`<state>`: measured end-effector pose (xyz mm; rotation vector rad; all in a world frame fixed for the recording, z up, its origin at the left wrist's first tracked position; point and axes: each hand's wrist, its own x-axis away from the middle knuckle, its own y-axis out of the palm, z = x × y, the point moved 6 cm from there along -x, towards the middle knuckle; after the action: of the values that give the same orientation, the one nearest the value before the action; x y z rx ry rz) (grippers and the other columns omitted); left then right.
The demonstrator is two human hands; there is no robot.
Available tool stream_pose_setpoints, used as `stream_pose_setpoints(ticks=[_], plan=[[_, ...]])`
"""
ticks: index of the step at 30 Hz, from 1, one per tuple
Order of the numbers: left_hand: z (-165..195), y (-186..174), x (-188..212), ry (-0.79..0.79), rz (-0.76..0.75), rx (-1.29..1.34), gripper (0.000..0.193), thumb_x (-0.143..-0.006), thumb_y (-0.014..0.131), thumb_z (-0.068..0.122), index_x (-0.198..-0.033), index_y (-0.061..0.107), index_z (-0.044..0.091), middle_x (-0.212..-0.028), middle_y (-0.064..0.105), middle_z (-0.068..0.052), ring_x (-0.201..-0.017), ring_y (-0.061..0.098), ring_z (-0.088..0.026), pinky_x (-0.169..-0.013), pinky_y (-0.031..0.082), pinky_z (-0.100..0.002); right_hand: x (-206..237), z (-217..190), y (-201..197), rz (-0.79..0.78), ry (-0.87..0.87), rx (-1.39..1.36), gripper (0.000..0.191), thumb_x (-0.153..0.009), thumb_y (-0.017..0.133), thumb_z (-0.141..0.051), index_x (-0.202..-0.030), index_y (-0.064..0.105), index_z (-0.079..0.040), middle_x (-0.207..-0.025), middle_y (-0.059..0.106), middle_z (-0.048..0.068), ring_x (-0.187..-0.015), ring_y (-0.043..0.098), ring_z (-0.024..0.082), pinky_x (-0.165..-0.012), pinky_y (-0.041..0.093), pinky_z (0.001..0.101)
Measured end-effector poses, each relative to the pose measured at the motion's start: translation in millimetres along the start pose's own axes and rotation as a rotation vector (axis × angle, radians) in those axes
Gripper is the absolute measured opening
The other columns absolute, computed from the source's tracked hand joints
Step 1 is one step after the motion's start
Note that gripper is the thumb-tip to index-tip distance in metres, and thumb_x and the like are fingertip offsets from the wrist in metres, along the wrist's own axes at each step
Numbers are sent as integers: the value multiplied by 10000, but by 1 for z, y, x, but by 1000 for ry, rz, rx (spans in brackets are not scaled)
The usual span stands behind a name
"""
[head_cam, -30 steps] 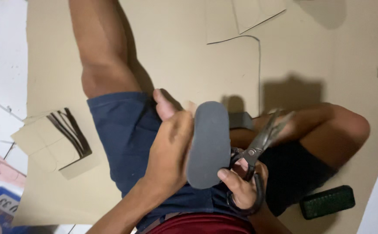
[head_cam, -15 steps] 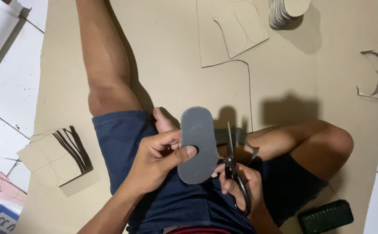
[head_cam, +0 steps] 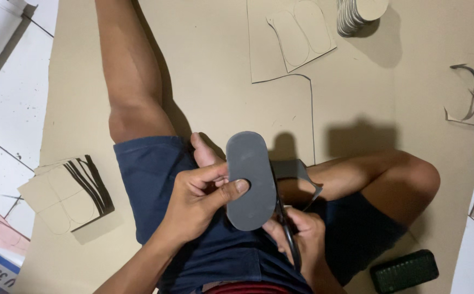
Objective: The person sits on the floor and cuts sandal sole shapes from a sheet of sole material using scissors, following drawn outlines. They trim the edges of each cut sole, set finished soles on a growing stack, and pick up new sheets to continue cutting.
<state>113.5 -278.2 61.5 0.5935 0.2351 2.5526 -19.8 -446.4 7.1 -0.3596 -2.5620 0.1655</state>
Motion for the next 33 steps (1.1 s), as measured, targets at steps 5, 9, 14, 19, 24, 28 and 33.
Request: stream_pose_setpoints(ticks=[5, 9, 14, 19, 24, 28, 33], plan=[[-3, -1, -2, 18, -80, -21, 257, -948, 731, 48, -1191, 758, -31, -899, 725, -23, -807, 635, -67, -722, 522, -231, -14, 12, -14, -34, -67, -206, 177, -926, 664, -108, -854, 725, 42, -544, 599, 42, -437, 536, 113, -426, 413, 265], [-7, -5, -8, -4, -77, -69, 247, -937, 731, 74, -1169, 758, -6, -910, 746, -13, -824, 659, -55, -742, 540, -228, -19, 15, -22, -21, -87, -226, 189, -948, 619, -126, -914, 707, 39, -566, 587, 50, -482, 537, 122, -473, 409, 263], [-13, -1, -18, -25, -110, -66, 232, -933, 731, 94, -1145, 755, 2, -913, 766, -26, -822, 680, -66, -739, 551, -234, -20, 17, -21, -35, -43, -217, 241, -951, 611, -173, -908, 702, 46, -552, 578, 68, -470, 538, 141, -463, 403, 275], [-20, 5, -27, -55, -141, -70, 228, -935, 722, 93, -1140, 753, -1, -875, 744, -22, -772, 662, -75, -684, 535, -238, -19, 20, -24, -58, -4, -328, 296, -957, 597, -211, -930, 697, 67, -540, 578, 93, -449, 535, 164, -449, 405, 293], [-15, 17, -33, -74, -187, 69, 224, -959, 698, 66, -1163, 744, -15, -961, 754, -102, -884, 695, -175, -800, 566, -311, -15, 18, -26, -72, -32, -551, 353, -1001, 541, -249, -952, 689, 68, -580, 598, 99, -478, 556, 160, -465, 426, 298], [31, 52, -10, 876, -238, -822, 406, -815, 737, 6, -1213, 706, 87, -1296, 644, -167, -1286, 576, -343, -1096, 435, -464, -17, 39, -17, -151, 293, -1002, 520, -937, 482, -572, -979, 678, -93, -676, 687, 131, -466, 651, 238, -451, 485, 340], [3, 64, -27, 738, -33, -867, 636, -845, 701, -2, -1450, 509, 16, -1508, 427, -304, -1374, 449, -445, -1096, 418, -486, -17, 32, -88, 216, -116, -309, 275, -928, 633, -230, -897, 693, 37, -673, 711, 148, -497, 620, 209, -439, 394, 268]])
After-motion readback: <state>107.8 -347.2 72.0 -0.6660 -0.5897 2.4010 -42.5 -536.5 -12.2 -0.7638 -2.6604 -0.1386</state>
